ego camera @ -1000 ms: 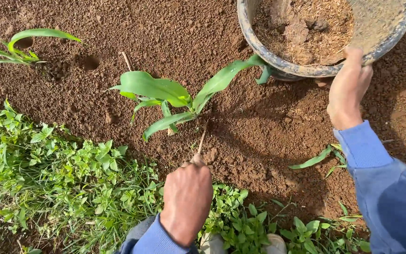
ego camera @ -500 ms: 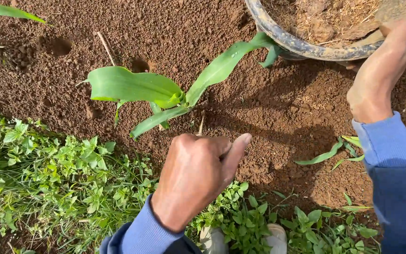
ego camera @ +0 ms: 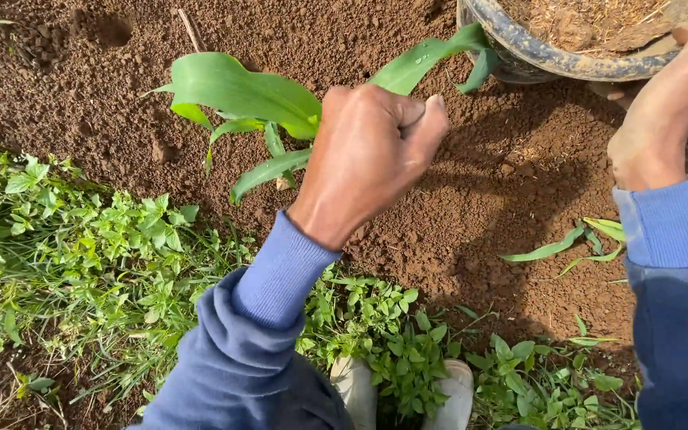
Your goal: The person uses a small hand tool to dig holes in the soil and plants small green seedlings. They then scoop soil from a nearby bucket and cover the base of each seedling to secure it in place.
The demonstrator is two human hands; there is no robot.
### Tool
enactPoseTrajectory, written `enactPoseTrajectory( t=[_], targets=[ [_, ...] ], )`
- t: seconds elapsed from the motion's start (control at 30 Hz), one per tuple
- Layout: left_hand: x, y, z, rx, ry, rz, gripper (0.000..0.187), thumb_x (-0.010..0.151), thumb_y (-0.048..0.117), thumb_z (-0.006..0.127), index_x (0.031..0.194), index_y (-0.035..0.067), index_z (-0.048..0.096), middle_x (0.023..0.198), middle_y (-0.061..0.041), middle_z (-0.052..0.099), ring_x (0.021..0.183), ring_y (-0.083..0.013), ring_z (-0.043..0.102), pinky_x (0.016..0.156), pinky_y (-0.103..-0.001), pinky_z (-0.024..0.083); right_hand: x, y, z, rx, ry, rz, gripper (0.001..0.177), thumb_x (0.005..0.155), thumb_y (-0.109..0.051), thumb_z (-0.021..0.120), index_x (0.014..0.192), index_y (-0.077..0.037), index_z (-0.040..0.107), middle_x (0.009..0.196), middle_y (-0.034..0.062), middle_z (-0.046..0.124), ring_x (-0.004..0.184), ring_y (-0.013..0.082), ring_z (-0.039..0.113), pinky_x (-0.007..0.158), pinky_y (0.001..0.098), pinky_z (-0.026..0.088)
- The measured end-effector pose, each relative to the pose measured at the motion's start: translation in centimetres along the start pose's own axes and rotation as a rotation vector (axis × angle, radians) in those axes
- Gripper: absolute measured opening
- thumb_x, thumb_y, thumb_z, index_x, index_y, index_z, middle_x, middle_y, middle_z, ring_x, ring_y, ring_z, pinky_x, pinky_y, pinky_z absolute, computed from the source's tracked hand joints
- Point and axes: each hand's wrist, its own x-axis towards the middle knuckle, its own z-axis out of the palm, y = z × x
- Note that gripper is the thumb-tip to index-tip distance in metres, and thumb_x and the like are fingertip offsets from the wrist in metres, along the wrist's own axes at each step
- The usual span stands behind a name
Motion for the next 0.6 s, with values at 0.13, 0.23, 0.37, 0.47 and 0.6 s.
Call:
enactPoseTrajectory(
  t=[0.13,0.23,0.37,0.47,0.6],
  targets=[
    [-0.8,0.1,-1.4,-0.035,0.064,-0.05,0.058,0.104,0.008,0.061,0.051,0.021,0.04,0.04,0.009,0.033,0.03,-0.0044,0.032,0.035,-0.019,0.038,1.6,1.3,-0.1,0.077,0.046,-0.011,0.036,0.082,-0.051,0.042,0.095,-0.018,0.049,0.087,-0.0028,0.063,0.073,0.008,0.073,0.053,0.0246,0.066],
    [0.0,-0.6,-0.7,-0.062,0.113,-0.096,0.056,0.101,0.008,0.059,0.051,0.023,0.04,0.04,0.01,0.034,0.03,-0.0036,0.032,0.067,-0.031,0.054,1.1,1.0,0.2,0.083,0.084,0.0,0.045,0.074,-0.059,0.046,0.093,-0.018,0.05,0.091,-0.0006,0.057,0.076,0.0095,0.072,0.054,0.0282,0.068],
    [-0.8,0.0,2.8,-0.032,0.078,-0.016,0.053,0.099,0.007,0.056,0.048,0.018,0.047,0.036,0.008,0.038,0.026,-0.0036,0.044,0.03,-0.017,0.041,0.2,0.0,0.7,0.048,0.063,0.073,0.046,0.082,-0.054,0.04,0.103,-0.017,0.056,0.098,-0.0037,0.045,0.082,0.0047,0.057,0.054,0.0222,0.067],
    [-3.2,0.7,6.7,0.113,0.033,0.154,0.047,0.098,0.012,0.048,0.052,0.02,0.046,0.036,0.008,0.036,0.027,-0.0036,0.041,0.031,-0.019,0.038,2.0,2.4,-0.2,-0.094,0.02,-0.056,0.03,0.103,-0.041,0.038,0.08,-0.027,0.025,0.083,-0.0078,0.03,0.073,0.0084,0.031,0.064,0.0254,0.042],
    [-5.6,0.4,6.9,0.245,-0.106,0.118,0.043,0.101,0.028,0.04,0.057,0.025,0.038,0.04,0.01,0.028,0.029,-0.005,0.028,0.03,-0.024,0.033,1.7,1.1,-0.2,-0.187,0.05,0.021,0.024,0.094,-0.049,0.042,0.086,-0.026,0.039,0.095,-0.0058,0.038,0.085,0.0096,0.039,0.072,0.0318,0.035]
  ],
)
